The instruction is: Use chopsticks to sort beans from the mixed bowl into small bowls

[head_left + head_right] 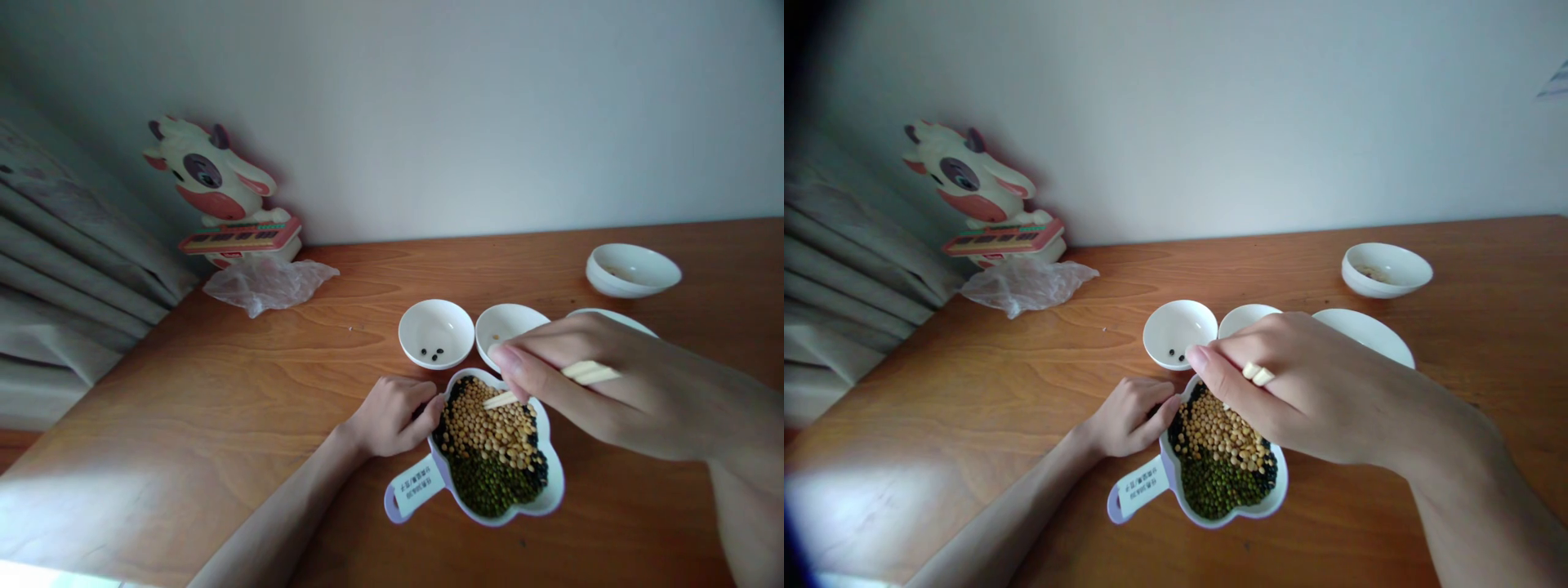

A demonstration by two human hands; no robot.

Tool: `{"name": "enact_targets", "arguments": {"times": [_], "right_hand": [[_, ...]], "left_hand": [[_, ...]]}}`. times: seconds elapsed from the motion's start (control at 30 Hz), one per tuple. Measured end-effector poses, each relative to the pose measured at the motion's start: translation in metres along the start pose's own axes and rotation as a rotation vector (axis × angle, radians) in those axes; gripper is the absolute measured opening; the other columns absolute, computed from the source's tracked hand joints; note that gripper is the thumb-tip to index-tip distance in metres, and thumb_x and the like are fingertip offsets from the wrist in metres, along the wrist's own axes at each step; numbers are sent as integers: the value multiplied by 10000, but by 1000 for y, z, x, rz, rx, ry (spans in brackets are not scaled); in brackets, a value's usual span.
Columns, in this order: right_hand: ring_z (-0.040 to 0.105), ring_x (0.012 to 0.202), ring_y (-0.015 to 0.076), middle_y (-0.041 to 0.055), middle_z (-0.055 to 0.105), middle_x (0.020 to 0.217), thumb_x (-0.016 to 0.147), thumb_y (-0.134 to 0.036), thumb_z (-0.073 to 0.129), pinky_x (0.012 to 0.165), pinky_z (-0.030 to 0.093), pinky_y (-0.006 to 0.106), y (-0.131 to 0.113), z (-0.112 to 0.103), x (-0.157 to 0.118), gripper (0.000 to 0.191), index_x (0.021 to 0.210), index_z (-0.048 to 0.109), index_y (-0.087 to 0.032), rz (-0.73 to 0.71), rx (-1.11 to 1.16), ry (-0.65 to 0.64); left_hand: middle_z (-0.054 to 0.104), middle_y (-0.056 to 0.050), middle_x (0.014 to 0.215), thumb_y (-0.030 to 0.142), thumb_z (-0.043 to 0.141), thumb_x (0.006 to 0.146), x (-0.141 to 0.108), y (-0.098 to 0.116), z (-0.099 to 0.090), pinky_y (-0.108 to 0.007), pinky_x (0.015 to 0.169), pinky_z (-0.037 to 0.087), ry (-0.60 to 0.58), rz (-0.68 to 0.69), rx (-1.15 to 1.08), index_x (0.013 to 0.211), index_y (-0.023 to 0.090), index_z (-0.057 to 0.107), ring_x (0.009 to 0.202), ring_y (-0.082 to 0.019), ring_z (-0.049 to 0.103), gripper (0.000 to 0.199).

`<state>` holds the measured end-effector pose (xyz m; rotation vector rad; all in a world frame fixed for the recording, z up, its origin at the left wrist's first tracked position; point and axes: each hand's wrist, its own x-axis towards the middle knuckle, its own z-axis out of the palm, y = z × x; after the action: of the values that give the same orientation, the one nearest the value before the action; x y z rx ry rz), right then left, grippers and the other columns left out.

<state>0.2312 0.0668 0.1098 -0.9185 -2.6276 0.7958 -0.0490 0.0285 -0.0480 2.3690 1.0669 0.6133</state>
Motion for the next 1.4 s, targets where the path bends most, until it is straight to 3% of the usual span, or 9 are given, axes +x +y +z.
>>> {"name": "enact_targets", "arguments": {"times": [0.27, 0.63, 1.0, 1.13, 1.4], "right_hand": [[498, 521, 132, -26, 535, 604, 1179, -527, 418, 588, 310, 361, -4, -22, 0, 585, 742, 635, -206, -81, 38, 2], [509, 575, 147, -23, 571, 658, 1177, -445, 441, 584, 395, 323, 19, -43, -27, 473, 820, 653, -220, -99, 123, 24], [484, 570, 137, -12, 541, 660, 1200, -451, 376, 585, 311, 379, 9, -40, -32, 528, 801, 610, -196, -146, 66, -37], [472, 554, 141, -17, 527, 643, 1187, -456, 412, 583, 324, 370, 10, -38, -32, 515, 791, 621, -202, -132, 72, -27], [522, 546, 157, -8, 586, 634, 1164, -445, 463, 586, 361, 362, 5, -34, -27, 488, 774, 647, -217, -129, 96, -56]], "left_hand": [[628, -16, 741, 354, 401, 1161, 5, 3, 0, -317, 622, 368, -25, 4, 39, 803, 205, 507, 628, -142, 547, 402], [614, -21, 697, 322, 425, 1134, 21, 10, 0, -322, 598, 417, -67, 106, 83, 766, 218, 496, 595, -153, 557, 389], [567, -9, 632, 297, 441, 1102, 22, 6, 11, -332, 554, 374, 5, 183, 25, 718, 238, 425, 544, -149, 504, 388], [605, -24, 685, 326, 422, 1131, 21, 10, 8, -327, 602, 426, -50, 157, 25, 748, 228, 471, 601, -161, 552, 399], [624, -31, 704, 311, 402, 1143, 18, 11, 9, -323, 630, 458, -30, 157, 53, 763, 226, 493, 621, -167, 579, 400]]}}
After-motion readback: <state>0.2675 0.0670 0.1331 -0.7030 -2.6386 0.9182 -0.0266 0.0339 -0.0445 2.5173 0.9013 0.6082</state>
